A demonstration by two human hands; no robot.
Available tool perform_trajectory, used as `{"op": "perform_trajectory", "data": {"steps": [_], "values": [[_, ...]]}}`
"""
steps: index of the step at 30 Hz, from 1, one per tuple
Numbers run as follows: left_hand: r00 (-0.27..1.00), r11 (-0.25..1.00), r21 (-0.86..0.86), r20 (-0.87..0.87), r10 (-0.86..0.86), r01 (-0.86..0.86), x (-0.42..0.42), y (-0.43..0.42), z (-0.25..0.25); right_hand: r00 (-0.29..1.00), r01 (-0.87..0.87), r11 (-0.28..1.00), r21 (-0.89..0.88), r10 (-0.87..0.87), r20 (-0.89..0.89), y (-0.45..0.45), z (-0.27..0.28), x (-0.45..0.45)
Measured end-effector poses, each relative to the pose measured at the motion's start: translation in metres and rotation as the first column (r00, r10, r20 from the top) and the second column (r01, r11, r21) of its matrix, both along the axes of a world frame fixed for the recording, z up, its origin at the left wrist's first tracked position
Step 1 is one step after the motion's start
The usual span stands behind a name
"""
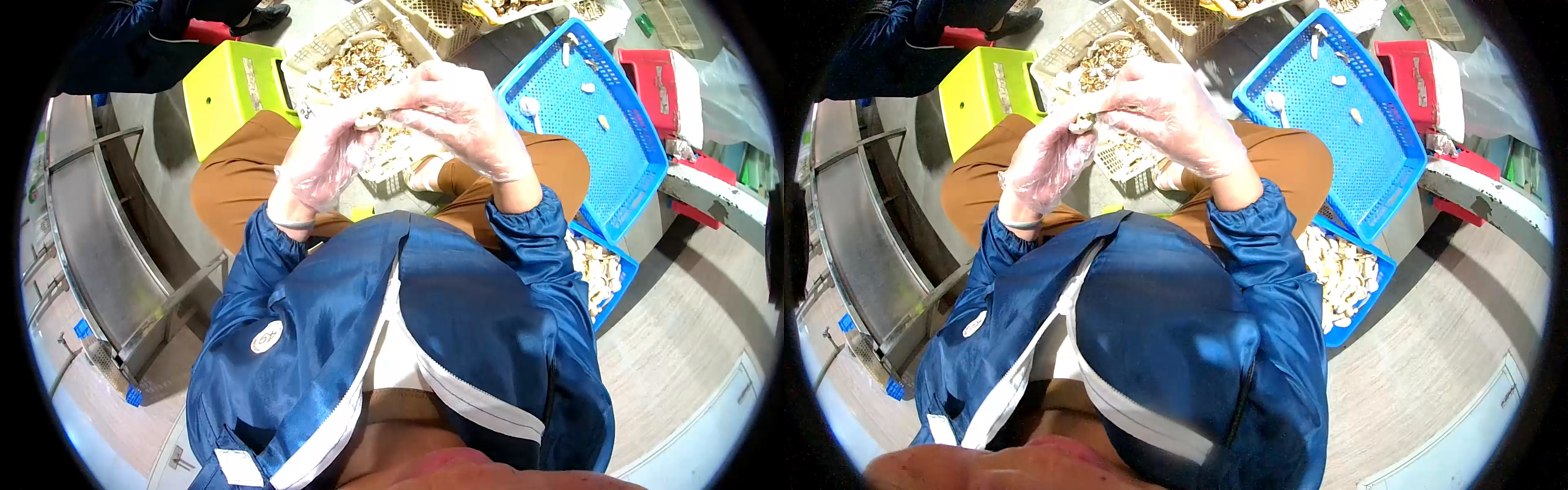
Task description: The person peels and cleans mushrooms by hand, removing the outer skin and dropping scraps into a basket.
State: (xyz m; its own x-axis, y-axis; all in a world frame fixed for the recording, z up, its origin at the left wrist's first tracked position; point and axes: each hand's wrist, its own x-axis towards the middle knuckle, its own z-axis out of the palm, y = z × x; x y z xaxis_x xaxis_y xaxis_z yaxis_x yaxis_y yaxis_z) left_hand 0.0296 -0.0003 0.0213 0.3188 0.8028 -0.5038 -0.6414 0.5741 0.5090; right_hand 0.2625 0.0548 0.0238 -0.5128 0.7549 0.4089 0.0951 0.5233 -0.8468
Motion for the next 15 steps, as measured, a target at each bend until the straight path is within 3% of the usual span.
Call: {"op": "perform_trajectory", "data": {"steps": [4, 10, 15], "values": [[0.975, 0.998, -0.049, -0.222, 0.015, -0.027, 0.006, 0.000, 0.013, 0.997, -0.034, 0.990, 0.138, 0.024, 0.071, 0.007, 0.004, 0.002], [0.958, 0.987, 0.112, -0.274, -0.078, 0.113, 0.004, -0.001, 0.011, 0.993, -0.045, 0.972, 0.232, 0.019, 0.115, 0.012, 0.002, 0.003], [0.966, 0.995, 0.090, -0.257, -0.019, 0.043, 0.006, -0.002, 0.006, 0.994, 0.056, 0.976, 0.211, -0.075, 0.083, 0.004, -0.001, -0.001]]}}
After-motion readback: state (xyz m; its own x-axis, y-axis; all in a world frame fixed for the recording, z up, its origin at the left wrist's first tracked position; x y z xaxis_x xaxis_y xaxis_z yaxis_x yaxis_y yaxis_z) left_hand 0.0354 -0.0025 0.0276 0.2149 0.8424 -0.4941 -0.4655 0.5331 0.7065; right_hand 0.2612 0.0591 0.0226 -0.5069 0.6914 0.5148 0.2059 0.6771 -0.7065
